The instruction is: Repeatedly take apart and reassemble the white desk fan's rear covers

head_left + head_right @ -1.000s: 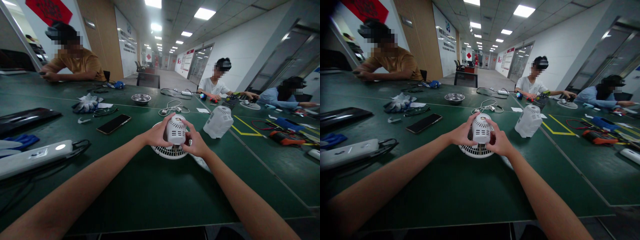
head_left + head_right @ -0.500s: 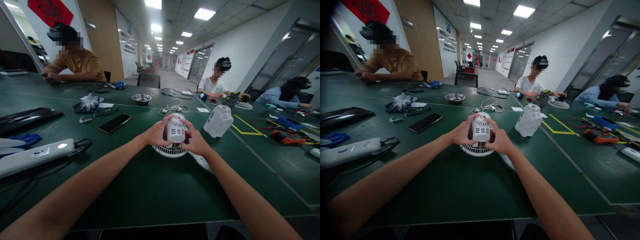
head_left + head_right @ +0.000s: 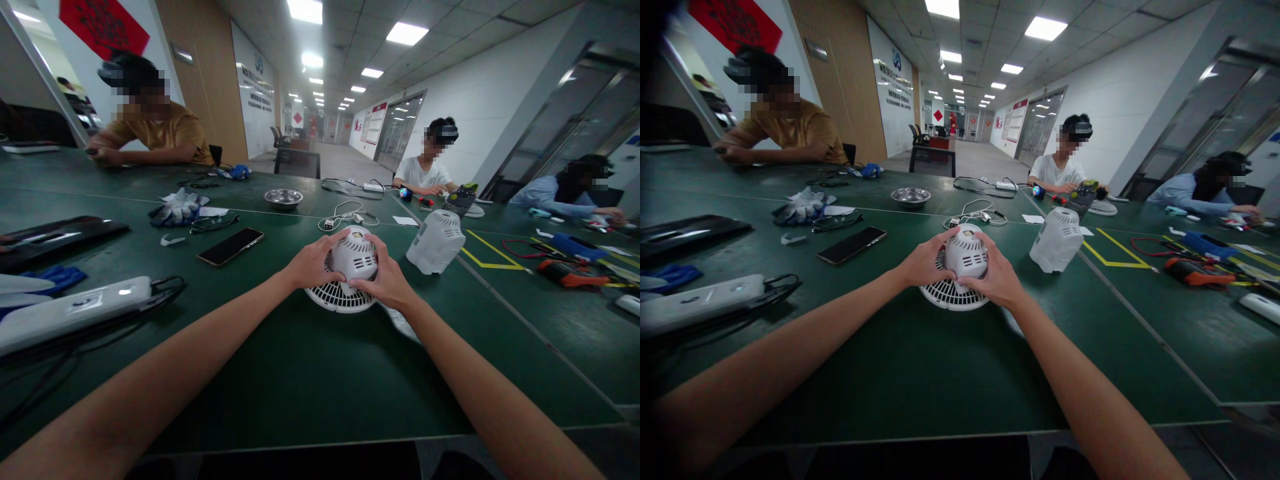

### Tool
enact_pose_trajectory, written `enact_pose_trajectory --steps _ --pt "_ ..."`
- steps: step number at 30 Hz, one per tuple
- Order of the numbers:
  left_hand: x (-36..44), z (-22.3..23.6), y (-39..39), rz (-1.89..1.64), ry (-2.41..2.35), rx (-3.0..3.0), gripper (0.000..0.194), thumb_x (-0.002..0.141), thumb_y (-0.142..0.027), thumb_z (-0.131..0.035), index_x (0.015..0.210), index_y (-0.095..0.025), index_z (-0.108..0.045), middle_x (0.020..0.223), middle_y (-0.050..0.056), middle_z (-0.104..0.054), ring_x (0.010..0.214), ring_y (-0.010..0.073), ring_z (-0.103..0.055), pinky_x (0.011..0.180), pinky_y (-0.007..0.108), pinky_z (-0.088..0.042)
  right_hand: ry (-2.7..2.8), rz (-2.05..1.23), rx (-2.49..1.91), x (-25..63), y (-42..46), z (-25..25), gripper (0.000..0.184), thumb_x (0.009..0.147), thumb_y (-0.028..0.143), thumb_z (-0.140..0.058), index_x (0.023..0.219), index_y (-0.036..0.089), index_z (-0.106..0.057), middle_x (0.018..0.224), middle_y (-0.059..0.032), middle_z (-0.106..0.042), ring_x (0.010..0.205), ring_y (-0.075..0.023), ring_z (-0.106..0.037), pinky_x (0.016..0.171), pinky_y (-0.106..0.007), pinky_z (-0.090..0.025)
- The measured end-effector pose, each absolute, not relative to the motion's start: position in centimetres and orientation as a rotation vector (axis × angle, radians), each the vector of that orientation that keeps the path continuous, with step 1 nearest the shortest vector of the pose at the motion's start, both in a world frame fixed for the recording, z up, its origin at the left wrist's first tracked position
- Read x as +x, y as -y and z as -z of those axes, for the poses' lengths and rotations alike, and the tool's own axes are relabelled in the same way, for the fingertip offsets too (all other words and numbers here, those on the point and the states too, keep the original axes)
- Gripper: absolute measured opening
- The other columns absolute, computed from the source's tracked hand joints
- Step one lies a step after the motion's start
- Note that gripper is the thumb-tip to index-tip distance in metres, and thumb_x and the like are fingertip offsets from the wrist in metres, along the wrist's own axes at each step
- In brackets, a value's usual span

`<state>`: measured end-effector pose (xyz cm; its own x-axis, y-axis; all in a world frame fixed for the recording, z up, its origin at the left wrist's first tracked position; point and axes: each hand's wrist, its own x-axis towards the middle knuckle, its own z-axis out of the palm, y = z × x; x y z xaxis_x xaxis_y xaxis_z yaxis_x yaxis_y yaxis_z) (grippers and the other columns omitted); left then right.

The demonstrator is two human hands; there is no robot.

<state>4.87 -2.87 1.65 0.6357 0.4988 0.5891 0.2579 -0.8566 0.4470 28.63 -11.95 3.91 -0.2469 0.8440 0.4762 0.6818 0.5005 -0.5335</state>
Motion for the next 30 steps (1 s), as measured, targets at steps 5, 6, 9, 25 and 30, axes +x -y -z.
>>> enact_pose_trajectory --steps 5,6,9,25,30 --pt "3.4 -0.3 1.7 -1.126 -0.824 2.405 0.072 0.097 -0.052 -0.055 0.159 -0.024 -0.032 0.127 0.011 -0.068 0.115 0.0297 -0.065 0.108 0.051 -0.044 1.936 -0.118 -1.258 29.0 11.1 -3.3 0.097 0.075 0.033 -0.076 0.158 0.034 -0.027 0.161 -0.0104 -0.042 0.138 -0.0424 -0.05 0.115 -0.066 -0.038" --pt "3.0 0.0 1.3 -1.164 -0.924 2.343 0.067 0.099 -0.051 -0.05 0.157 -0.022 -0.037 0.126 0.011 -0.068 0.117 0.0296 -0.064 0.107 0.05 -0.045 1.91 -0.12 -1.271 29.3 10.9 -3.2 0.097 0.075 0.031 -0.075 0.159 0.033 -0.027 0.162 -0.0104 -0.042 0.138 -0.0424 -0.05 0.115 -0.067 -0.037" --pt "2.0 0.8 0.1 -1.122 -1.126 2.145 0.056 0.104 -0.051 -0.035 0.142 -0.015 -0.056 0.126 0.014 -0.069 0.116 0.0299 -0.065 0.103 0.046 -0.047 1.854 -0.237 -1.324 30.2 10.4 -2.8 0.103 0.074 0.039 -0.079 0.161 0.031 -0.024 0.156 -0.0136 -0.049 0.132 -0.0423 -0.056 0.11 -0.067 -0.043" --pt "2.6 1.0 0.0 -1.192 -0.611 1.63 0.058 0.091 -0.063 -0.061 0.118 -0.012 -0.07 0.119 0.015 -0.074 0.111 0.0289 -0.069 0.1 0.044 -0.053 1.33 -1.139 -1.096 27.9 10.1 -1.6 0.056 0.092 0.066 -0.042 0.121 0.024 -0.063 0.099 -0.0078 -0.077 0.092 -0.0303 -0.074 0.079 -0.051 -0.061" --pt "3.3 1.2 0.2 -1.143 -0.724 1.387 0.033 0.078 -0.037 -0.084 0.097 -0.012 -0.075 0.095 0.011 -0.079 0.084 0.0255 -0.075 0.088 0.048 -0.061 1.522 -1.081 -1.13 27.8 9.7 -0.5 0.065 0.095 0.073 -0.029 0.119 0.025 -0.065 0.082 -0.0049 -0.075 0.081 -0.0278 -0.074 0.071 -0.047 -0.061"
